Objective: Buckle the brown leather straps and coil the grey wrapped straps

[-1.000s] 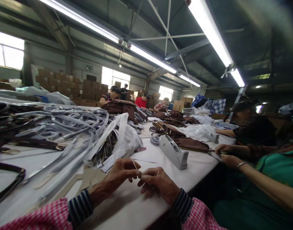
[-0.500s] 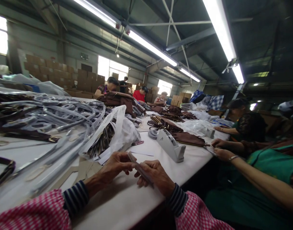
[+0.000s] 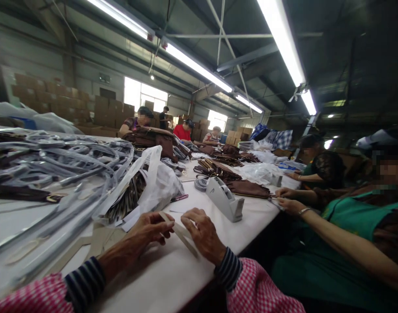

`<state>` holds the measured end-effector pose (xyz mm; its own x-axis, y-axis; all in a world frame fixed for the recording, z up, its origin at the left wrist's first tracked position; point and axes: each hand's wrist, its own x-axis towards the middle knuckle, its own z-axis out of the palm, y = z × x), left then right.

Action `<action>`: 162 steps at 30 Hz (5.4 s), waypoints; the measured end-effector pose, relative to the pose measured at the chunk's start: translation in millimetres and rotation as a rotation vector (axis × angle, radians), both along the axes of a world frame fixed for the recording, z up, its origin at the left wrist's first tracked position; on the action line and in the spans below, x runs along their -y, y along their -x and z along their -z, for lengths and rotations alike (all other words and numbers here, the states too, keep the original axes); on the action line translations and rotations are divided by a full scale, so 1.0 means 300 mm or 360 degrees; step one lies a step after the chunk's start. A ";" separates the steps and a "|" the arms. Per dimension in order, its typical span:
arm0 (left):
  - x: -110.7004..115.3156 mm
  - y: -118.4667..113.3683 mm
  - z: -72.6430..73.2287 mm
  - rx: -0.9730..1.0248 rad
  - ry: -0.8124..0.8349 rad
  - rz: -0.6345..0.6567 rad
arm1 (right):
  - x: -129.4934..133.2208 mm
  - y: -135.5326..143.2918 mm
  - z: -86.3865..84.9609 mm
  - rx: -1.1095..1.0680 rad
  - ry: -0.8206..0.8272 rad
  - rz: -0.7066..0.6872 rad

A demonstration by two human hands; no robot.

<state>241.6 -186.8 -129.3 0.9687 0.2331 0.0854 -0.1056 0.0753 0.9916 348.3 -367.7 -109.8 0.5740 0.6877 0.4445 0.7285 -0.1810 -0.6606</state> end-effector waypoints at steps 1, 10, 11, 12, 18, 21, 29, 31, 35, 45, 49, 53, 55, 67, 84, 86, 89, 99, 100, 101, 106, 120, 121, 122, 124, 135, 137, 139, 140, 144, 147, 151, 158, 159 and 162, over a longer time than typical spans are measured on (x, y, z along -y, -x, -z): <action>-0.002 -0.002 0.001 0.0004 -0.0029 0.0003 | 0.000 0.015 -0.001 -0.0104 -0.0024 -0.0038; -0.003 -0.040 0.012 -0.0017 0.0058 -0.0060 | -0.019 0.036 0.036 -0.0958 -0.0226 -0.0255; 0.002 -0.033 0.004 -0.0012 0.0033 -0.0044 | -0.014 0.039 0.030 -0.1000 -0.0219 -0.0289; 0.006 -0.024 -0.004 -0.0007 0.0001 -0.0019 | -0.008 0.041 0.025 -0.1040 -0.0200 -0.0310; 0.014 0.012 -0.039 -0.0016 -0.0097 0.0075 | 0.025 0.010 0.035 -0.1394 0.0027 -0.0425; 0.009 0.010 -0.039 0.0001 -0.0124 0.0124 | 0.025 -0.012 0.056 -0.1542 0.0000 -0.0515; 0.015 0.003 -0.042 0.0089 -0.0153 0.0126 | 0.022 -0.004 0.045 -0.1489 -0.0070 -0.0426; 0.017 0.005 -0.040 0.0046 -0.0187 0.0101 | 0.024 0.013 0.037 -0.1351 -0.0057 -0.0383; 0.013 0.004 -0.032 -0.0021 -0.0166 0.0083 | 0.025 0.027 0.036 -0.1258 -0.0039 -0.0349; 0.004 -0.021 0.000 0.0027 -0.0110 0.0133 | 0.033 -0.014 0.054 -0.1602 -0.0019 -0.0498; 0.004 -0.022 0.009 0.0084 -0.0127 0.0154 | 0.036 -0.016 0.055 -0.1637 -0.0021 -0.0499; 0.008 -0.015 -0.002 0.0099 -0.0133 0.0155 | 0.038 -0.018 0.048 -0.1680 -0.0035 -0.0538; 0.011 -0.013 -0.010 0.0113 -0.0147 0.0167 | 0.039 -0.020 0.046 -0.1691 -0.0035 -0.0560; -0.033 -0.066 0.082 0.0196 -0.0256 0.0141 | 0.043 0.018 0.070 -0.1045 -0.0068 -0.0450; 0.097 0.031 -0.020 0.0063 0.0047 -0.0314 | 0.034 0.017 0.028 -0.0065 0.0060 -0.0038; 0.097 0.028 -0.015 0.0099 0.0072 -0.0341 | 0.028 0.054 0.042 -0.0500 0.0012 -0.0206; 0.089 0.034 -0.014 0.0171 0.0100 -0.0282 | 0.014 0.080 0.062 -0.0944 -0.0097 -0.0314; 0.081 0.087 0.044 0.0048 0.0246 -0.0044 | -0.016 0.114 0.066 -0.1288 -0.0158 -0.0474; 0.082 0.086 0.049 0.0015 0.0226 -0.0050 | -0.019 0.118 0.070 -0.1298 -0.0146 -0.0481; 0.084 0.084 0.051 0.0002 0.0180 -0.0070 | -0.020 0.121 0.075 -0.1308 -0.0129 -0.0495; 0.104 0.085 0.033 0.0061 -0.0204 -0.0326 | -0.015 0.132 0.081 -0.1420 -0.0061 -0.0585; 0.109 0.081 0.021 0.0064 -0.0488 -0.0475 | -0.014 0.110 0.077 -0.1348 -0.0244 -0.0469; 0.110 0.082 0.022 0.0056 -0.0391 -0.0391 | -0.011 0.104 0.076 -0.1384 -0.0214 -0.0500; 0.110 0.083 0.023 0.0049 -0.0297 -0.0301 | -0.007 0.099 0.075 -0.1415 -0.0183 -0.0536; 0.107 0.083 0.026 0.0045 -0.0154 -0.0145 | -0.002 0.090 0.071 -0.1447 -0.0138 -0.0610; 0.084 0.074 0.045 -0.0027 -0.0165 -0.0466 | 0.036 0.026 0.027 -0.1413 -0.0059 -0.0455; 0.087 0.070 0.041 -0.0025 -0.0257 -0.0509 | 0.029 0.012 0.022 -0.1328 -0.0104 -0.0410; 0.086 0.063 0.041 -0.0024 -0.0351 -0.0558 | 0.007 -0.002 0.027 -0.1263 -0.0145 -0.0368; 0.083 0.057 0.043 -0.0020 -0.0393 -0.0585 | -0.009 -0.011 0.032 -0.1235 -0.0148 -0.0338; 0.064 0.021 0.043 0.0032 -0.0506 -0.0732 | -0.061 -0.065 0.048 -0.0855 -0.0102 -0.0086; 0.060 0.007 0.026 0.0077 -0.0524 -0.0797 | -0.057 -0.095 0.052 -0.0356 -0.0108 0.0108; 0.070 0.008 0.002 0.0063 -0.0481 -0.0777 | -0.026 -0.096 0.061 -0.0308 -0.0065 0.0107; 0.070 0.008 0.021 0.0026 -0.0147 -0.0587 | -0.032 -0.114 0.064 -0.0321 -0.0043 0.0269; 0.068 0.008 0.024 0.0013 -0.0111 -0.0551 | -0.031 -0.119 0.060 -0.0297 -0.0043 0.0302; 0.062 0.010 0.022 -0.0009 -0.0064 -0.0476 | -0.016 -0.114 0.038 -0.0187 -0.0098 0.0391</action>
